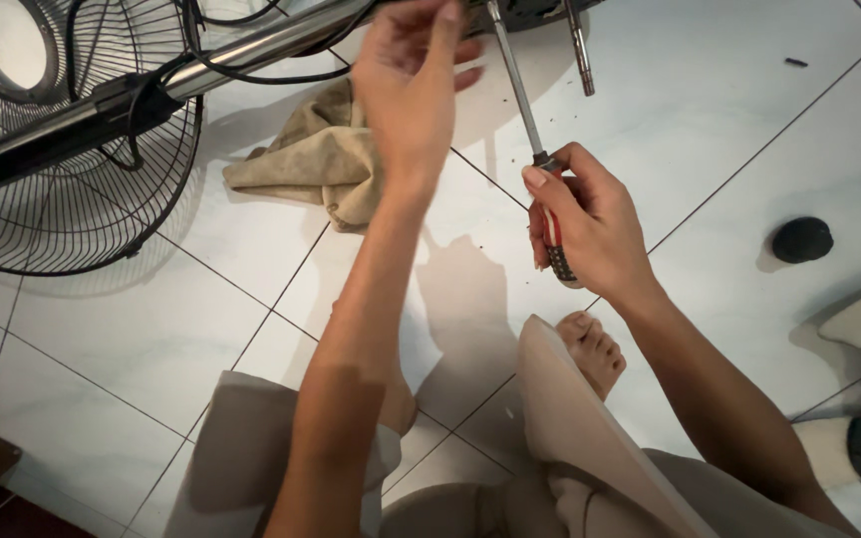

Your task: The person disassembles an electric fan by removing the fan blades and then using a screwdriver to remove screws from the motor housing. The person removes the motor housing from the fan stand and places the parts on the floor.

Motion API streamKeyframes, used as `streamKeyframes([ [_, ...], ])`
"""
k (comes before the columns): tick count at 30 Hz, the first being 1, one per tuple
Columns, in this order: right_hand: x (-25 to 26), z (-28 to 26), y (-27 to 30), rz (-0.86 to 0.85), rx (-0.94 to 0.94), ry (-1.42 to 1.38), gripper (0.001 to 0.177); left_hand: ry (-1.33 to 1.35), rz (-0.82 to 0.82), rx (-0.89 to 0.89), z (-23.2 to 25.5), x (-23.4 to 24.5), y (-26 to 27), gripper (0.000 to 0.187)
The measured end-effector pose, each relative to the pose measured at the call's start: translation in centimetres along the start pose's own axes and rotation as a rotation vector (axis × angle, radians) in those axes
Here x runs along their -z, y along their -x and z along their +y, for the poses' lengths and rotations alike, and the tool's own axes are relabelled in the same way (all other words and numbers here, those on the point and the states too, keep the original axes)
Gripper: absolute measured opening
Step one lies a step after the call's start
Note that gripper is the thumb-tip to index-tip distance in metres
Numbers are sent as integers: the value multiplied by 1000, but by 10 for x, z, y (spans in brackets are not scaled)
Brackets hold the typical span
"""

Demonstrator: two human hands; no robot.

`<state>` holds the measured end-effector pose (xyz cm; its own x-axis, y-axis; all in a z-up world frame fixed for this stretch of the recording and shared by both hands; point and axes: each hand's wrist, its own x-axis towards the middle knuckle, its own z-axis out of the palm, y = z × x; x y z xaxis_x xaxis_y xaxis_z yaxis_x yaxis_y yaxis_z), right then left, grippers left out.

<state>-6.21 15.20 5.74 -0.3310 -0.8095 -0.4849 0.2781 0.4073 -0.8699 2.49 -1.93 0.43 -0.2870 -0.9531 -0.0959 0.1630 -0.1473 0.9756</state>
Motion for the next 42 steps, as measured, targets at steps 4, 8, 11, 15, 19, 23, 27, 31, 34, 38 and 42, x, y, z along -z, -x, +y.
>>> streamKeyframes([
  [4, 3, 1, -2, 5, 4, 30, 26, -505, -35, -434, 15, 16, -6, 14],
  [8, 5, 2, -5, 10, -1, 18, 26, -570, -100, -433, 16, 13, -6, 14],
  [11, 5, 3, -5, 9, 14, 18, 29, -402, -70, -266, 12, 4, -2, 20],
  [15, 3, 4, -1, 56, 3, 130, 27, -322, -124, 37, 9, -1, -4, 30],
  [19, 5, 11, 0, 69, 6, 129, 24, -217, -112, -46, 3, -11, -10, 35],
  [23, 16, 38, 9, 123, 50, 100, 19, -356, -91, -53, -3, -7, -5, 32],
  [27, 43, 57, -3, 373, 325, -5, 29, -558, 9, -307, -7, 4, 11, 24],
  [31, 100, 20, -81, 341, 582, -64, 41, -747, 177, -752, -9, 10, -3, 18],
  [34, 128, -18, -145, 77, 661, 7, 71, -620, 112, -956, -19, 0, -36, 16],
  [38, 122, -21, -171, -14, 423, 42, 82, -735, 220, -939, -38, -20, -58, 22],
  [42, 115, -13, -171, 117, 347, 10, 44, -710, 286, -936, -42, -23, -71, 17],
])
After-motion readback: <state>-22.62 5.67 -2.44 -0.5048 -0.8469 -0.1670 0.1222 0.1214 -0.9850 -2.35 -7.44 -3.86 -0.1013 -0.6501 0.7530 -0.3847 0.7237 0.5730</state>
